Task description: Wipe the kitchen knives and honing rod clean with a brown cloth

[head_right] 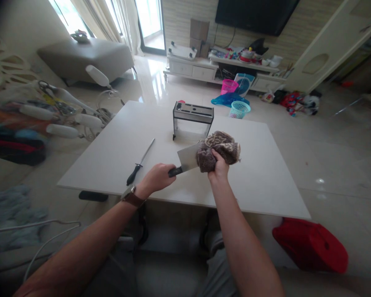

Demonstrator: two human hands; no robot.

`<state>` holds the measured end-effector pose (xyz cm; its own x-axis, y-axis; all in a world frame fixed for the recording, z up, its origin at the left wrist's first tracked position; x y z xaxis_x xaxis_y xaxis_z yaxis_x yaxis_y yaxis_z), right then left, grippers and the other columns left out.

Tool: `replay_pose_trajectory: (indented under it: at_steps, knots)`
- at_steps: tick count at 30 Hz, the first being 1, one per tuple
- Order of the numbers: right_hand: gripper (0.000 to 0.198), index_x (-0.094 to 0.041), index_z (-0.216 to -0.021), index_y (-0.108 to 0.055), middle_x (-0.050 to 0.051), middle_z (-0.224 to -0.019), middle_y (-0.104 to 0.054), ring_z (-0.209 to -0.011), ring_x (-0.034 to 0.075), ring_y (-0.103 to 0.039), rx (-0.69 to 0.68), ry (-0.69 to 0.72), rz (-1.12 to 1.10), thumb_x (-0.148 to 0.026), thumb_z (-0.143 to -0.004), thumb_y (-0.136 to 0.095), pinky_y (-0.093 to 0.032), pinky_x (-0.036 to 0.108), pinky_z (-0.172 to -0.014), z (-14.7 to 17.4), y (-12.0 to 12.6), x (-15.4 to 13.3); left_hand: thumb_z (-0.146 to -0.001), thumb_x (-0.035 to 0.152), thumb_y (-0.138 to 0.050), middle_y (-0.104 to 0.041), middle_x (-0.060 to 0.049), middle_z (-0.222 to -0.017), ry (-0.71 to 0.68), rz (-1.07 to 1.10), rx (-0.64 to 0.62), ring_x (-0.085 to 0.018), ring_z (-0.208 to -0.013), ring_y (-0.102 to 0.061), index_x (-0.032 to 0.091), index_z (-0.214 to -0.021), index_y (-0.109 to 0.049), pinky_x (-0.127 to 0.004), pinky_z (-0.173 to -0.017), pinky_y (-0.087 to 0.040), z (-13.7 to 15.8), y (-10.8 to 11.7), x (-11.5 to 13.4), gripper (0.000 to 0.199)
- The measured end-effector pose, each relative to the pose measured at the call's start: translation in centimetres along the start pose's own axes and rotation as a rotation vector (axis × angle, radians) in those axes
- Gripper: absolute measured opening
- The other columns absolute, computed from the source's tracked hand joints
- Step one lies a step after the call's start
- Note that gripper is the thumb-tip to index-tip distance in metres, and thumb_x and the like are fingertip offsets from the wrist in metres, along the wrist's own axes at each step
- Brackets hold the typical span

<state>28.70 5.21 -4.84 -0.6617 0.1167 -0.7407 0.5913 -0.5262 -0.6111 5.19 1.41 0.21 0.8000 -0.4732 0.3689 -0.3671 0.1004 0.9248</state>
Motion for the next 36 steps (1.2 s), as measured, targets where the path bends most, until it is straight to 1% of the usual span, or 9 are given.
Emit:
replay_pose_trajectory:
  at_steps: [3,5,8,13,18,22,27,31,36]
  knots:
    - [0.031,-0.017,-0.102,-0.072,0.002,-0.095,-0.08,-0.082,0.016,-0.076,0.063,-0.003,-0.013,-0.014,-0.071,-0.078,-0.065,0.032,-0.082,-0.8,1.0,-1.7,-0.08,0.021,-0.056,-0.072,-0.008,-0.077,0.003,-0.023,-0.011,-0.025,-0.075,-0.07,0.021,-0.086,-0.071,-0.032,-0.063,-0.04,0.3,0.2,-0.2,0.016]
    - [0.032,-0.017,-0.105,-0.072,0.002,-0.099,-0.08,-0.085,0.016,-0.076,0.029,-0.018,-0.031,-0.016,-0.073,-0.077,-0.065,0.032,-0.084,-0.6,0.6,-1.9,-0.081,0.022,-0.056,-0.072,-0.008,-0.078,0.012,-0.037,-0.014,-0.025,-0.075,-0.07,0.021,-0.088,-0.072,-0.032,-0.064,-0.041,0.4,0.3,-0.3,0.017]
    - [0.037,-0.017,-0.108,-0.072,0.003,-0.1,-0.08,-0.087,0.017,-0.076,-0.01,-0.055,-0.037,-0.016,-0.072,-0.079,-0.065,0.032,-0.084,0.3,-0.3,-1.1,-0.081,0.022,-0.057,-0.072,-0.008,-0.078,0.025,-0.047,-0.011,-0.025,-0.076,-0.07,0.021,-0.089,-0.072,-0.032,-0.065,-0.042,0.6,0.3,-0.4,0.017]
    - [0.04,-0.017,-0.108,-0.071,0.003,-0.096,-0.08,-0.083,0.017,-0.076,0.02,-0.104,-0.03,-0.015,-0.068,-0.081,-0.064,0.033,-0.084,1.2,-0.9,0.6,-0.08,0.021,-0.057,-0.073,-0.008,-0.078,0.048,-0.039,-0.003,-0.025,-0.076,-0.069,0.022,-0.089,-0.073,-0.032,-0.066,-0.042,0.5,0.5,-0.5,0.018]
    - [0.036,-0.018,-0.105,-0.073,0.002,-0.096,-0.08,-0.085,0.017,-0.076,0.035,-0.094,-0.041,-0.017,-0.07,-0.08,-0.064,0.034,-0.085,0.8,-0.8,0.2,-0.081,0.021,-0.058,-0.073,-0.008,-0.08,0.088,-0.031,-0.018,-0.026,-0.079,-0.069,0.023,-0.09,-0.073,-0.032,-0.067,-0.043,0.5,0.9,-0.8,0.018]
    - [0.041,-0.018,-0.107,-0.072,0.002,-0.098,-0.08,-0.085,0.016,-0.076,0.057,-0.066,-0.029,-0.017,-0.068,-0.082,-0.064,0.034,-0.086,0.8,-0.4,-0.1,-0.082,0.02,-0.057,-0.073,-0.009,-0.083,0.132,-0.027,0.001,-0.026,-0.08,-0.069,0.023,-0.09,-0.072,-0.032,-0.067,-0.041,0.5,1.2,-1.1,0.017]
    - [0.045,-0.018,-0.11,-0.07,0.002,-0.1,-0.08,-0.086,0.017,-0.075,-0.01,-0.14,0.003,-0.021,-0.067,-0.084,-0.064,0.035,-0.085,2.8,-1.7,2.3,-0.083,0.02,-0.056,-0.073,-0.009,-0.082,0.163,-0.013,0.036,-0.026,-0.079,-0.069,0.021,-0.088,-0.07,-0.033,-0.066,-0.04,0.4,0.8,-1.0,0.014]
    - [0.042,-0.015,-0.103,-0.071,0.003,-0.101,-0.079,-0.088,0.017,-0.075,-0.031,-0.148,-0.013,-0.017,-0.064,-0.085,-0.063,0.032,-0.085,4.8,-3.0,4.6,-0.082,0.02,-0.057,-0.073,-0.009,-0.081,0.117,-0.008,0.046,-0.025,-0.077,-0.069,0.021,-0.086,-0.068,-0.032,-0.063,-0.038,0.3,0.3,0.0,0.012]
    - [0.041,-0.014,-0.101,-0.072,0.004,-0.098,-0.08,-0.086,0.019,-0.075,-0.015,-0.167,0.01,-0.016,-0.062,-0.084,-0.064,0.035,-0.085,4.7,-2.8,5.7,-0.081,0.02,-0.056,-0.073,-0.009,-0.079,0.057,-0.001,0.028,-0.025,-0.076,-0.069,0.02,-0.083,-0.068,-0.032,-0.065,-0.04,0.4,0.1,0.4,0.012]
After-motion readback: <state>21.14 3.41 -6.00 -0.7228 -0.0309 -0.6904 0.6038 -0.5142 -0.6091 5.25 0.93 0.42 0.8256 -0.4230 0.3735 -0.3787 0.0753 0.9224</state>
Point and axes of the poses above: each hand's wrist, its own z-axis away from the middle knuckle, its own y-axis out of the back of the hand, x = y × z, the point moved 9 cm from there along -z, towards the middle knuckle
